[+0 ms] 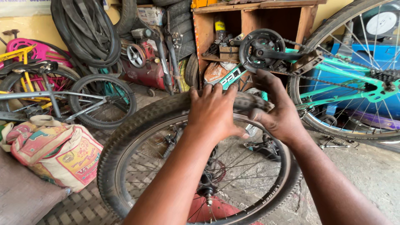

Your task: The person removes a bicycle tire from a rim using a wrench and by hand, and then reinstalls the tire onto the wheel.

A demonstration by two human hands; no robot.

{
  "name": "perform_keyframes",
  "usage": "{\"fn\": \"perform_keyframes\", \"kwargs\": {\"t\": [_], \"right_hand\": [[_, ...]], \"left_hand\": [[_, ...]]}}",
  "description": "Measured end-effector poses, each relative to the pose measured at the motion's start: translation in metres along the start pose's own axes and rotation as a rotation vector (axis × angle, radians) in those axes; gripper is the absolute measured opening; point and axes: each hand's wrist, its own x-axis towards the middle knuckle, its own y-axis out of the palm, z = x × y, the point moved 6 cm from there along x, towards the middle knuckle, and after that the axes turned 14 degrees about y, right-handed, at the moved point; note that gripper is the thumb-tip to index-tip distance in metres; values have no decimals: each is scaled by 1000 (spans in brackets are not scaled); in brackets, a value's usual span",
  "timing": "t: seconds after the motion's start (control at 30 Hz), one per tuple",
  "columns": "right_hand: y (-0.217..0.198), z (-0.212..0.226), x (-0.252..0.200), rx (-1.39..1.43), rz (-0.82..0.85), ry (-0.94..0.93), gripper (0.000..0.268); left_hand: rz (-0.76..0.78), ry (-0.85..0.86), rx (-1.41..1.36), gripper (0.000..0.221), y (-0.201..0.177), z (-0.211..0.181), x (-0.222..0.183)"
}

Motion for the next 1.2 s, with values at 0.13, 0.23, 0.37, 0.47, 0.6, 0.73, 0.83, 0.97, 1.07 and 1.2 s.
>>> {"fn": "perform_keyframes", "kwargs": {"t": [0.13,0.23,0.37,0.47,0.6,0.73,0.83,0.97,1.07,1.2], "right_hand": [[-35,-47,-6,-111,-131,234,117],[-52,-93,-20,-191,-133,358,118],[-44,-155,-41,-46,112,510,118],[-23,-170,-50,102,172,559,117],[-21,-147,-50,-338,-63,685,87],[-20,-85,-21,-366,-147,601,70],[-20,-51,-8,-297,-129,563,69],[-20,-20,-4,-641,-146,306,78],[-4,-23,0,-615,-65,304,91],[6,-22,-2,-68,98,56,121]], "left_hand": [[45,-54,52,125,9,20,14],[99,-166,49,125,5,42,7],[136,-180,122,118,-4,47,5],[186,-61,140,94,-3,40,1],[37,11,171,71,-21,46,-12],[-171,-8,187,70,-48,62,-34],[-216,-39,173,68,-52,71,-45],[-157,-111,134,75,-35,76,-61],[-137,-154,50,89,-37,77,-72],[-61,-113,15,122,-45,54,-58]]}}
